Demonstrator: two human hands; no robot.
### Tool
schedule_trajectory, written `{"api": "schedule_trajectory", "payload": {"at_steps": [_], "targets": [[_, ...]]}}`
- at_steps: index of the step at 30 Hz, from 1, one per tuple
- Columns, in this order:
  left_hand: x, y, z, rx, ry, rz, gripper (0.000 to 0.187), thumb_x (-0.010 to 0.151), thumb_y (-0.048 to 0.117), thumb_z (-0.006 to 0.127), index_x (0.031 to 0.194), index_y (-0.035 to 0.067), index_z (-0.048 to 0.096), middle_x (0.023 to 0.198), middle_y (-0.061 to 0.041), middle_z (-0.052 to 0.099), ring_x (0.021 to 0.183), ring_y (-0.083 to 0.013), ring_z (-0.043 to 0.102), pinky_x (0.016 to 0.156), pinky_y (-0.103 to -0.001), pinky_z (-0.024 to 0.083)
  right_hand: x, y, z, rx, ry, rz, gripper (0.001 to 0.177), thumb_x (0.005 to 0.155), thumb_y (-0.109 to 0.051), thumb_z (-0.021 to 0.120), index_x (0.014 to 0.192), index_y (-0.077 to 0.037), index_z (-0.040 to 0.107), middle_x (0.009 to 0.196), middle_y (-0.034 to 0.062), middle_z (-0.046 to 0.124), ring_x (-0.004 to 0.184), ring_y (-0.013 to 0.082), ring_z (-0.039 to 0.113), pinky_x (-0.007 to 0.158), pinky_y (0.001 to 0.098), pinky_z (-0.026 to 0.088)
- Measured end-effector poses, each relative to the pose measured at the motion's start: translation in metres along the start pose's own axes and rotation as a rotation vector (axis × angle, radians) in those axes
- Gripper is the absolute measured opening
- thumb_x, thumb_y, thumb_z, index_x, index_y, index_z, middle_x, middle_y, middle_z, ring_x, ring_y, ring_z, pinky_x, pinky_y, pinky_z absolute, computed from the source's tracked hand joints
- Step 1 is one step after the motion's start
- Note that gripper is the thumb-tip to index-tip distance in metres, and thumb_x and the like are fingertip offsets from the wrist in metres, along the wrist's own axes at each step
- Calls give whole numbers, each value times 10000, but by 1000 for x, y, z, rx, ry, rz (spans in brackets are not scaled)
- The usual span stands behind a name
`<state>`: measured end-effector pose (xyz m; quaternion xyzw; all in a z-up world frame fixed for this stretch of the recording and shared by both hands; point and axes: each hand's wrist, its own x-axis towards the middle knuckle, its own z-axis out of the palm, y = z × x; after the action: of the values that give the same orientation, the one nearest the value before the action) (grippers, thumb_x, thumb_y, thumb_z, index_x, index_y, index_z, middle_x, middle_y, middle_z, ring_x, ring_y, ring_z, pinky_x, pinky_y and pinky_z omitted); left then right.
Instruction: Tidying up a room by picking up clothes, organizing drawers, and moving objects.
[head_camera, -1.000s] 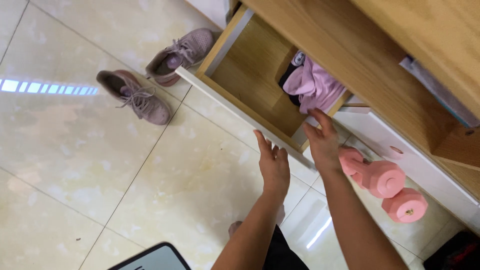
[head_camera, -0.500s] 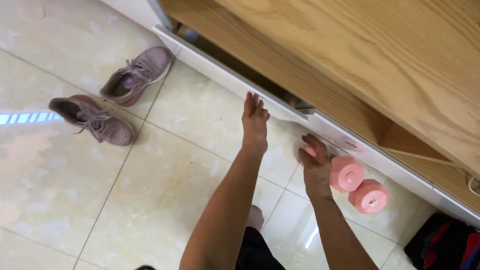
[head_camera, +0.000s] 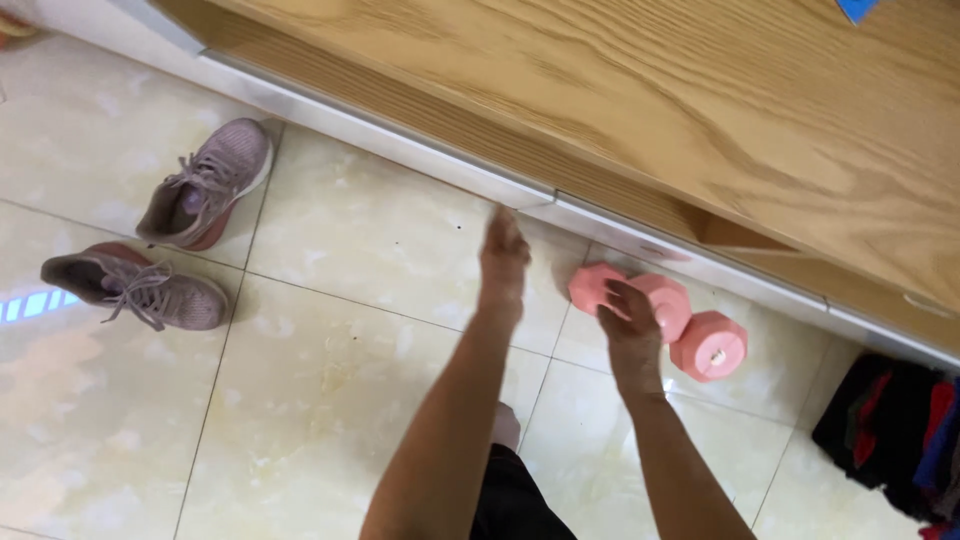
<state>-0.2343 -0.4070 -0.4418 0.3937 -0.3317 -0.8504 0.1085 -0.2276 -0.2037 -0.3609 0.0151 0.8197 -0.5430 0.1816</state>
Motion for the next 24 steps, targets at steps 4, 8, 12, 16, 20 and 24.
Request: {"api": "schedule_trajectory", "payload": {"at_steps": [4, 8, 12, 16, 20, 24], "targets": [[-34, -96, 4, 371, -58, -19, 686, 894, -23, 565, 1569, 61, 470, 1352, -106, 623, 993, -82, 524, 828, -228, 451, -2, 49, -75, -269, 211, -96, 468, 865, -14, 787, 1308, -73, 648, 1235, 83, 661, 1162, 221, 637, 1001, 341, 532], [-75, -87, 45, 448, -84, -389, 691, 900, 139, 607, 1566, 94, 428, 1126, -141, 620, 842, -166, 520, 715, -335, 484, 2, 84, -154, -457, 443, -104, 510, 877, -105, 830, 1354, -60, 654, 1338, 133, 671, 1248, 279, 641, 1095, 420, 494], [-69, -113, 56, 493, -26, -603, 723, 883, 272, 625, 1552, 151, 377, 1158, -58, 572, 888, -208, 562, 722, -406, 515, 37, 104, -213, -411, 530, 345, 537, 975, -317, 774, 1404, -70, 566, 1336, 172, 560, 1197, 352, 557, 975, 533, 470], [-35, -152, 60, 360, 10, -800, 613, 938, 393, 616, 1469, 129, 459, 1204, -117, 574, 942, -278, 617, 765, -469, 547, 72, 146, -240, 204, 161, 826, 491, 946, -484, 607, 1265, -111, 603, 1183, 165, 665, 1069, 365, 647, 867, 556, 522], [-17, -172, 61, 348, -47, -842, 560, 951, 413, 598, 1423, 125, 507, 1185, -155, 599, 936, -288, 633, 764, -467, 549, 81, 185, -215, -432, -388, 84, 259, 704, -271, 750, 896, -119, 666, 918, 88, 694, 797, 303, 650, 659, 436, 572], [-12, -190, 57, 410, -113, -857, 557, 935, 382, 618, 1415, 126, 499, 1164, -139, 596, 932, -270, 629, 761, -446, 551, 62, 212, -200, -269, -356, 188, 248, 702, -237, 741, 899, -109, 659, 914, 89, 684, 800, 297, 652, 673, 433, 575]]}}
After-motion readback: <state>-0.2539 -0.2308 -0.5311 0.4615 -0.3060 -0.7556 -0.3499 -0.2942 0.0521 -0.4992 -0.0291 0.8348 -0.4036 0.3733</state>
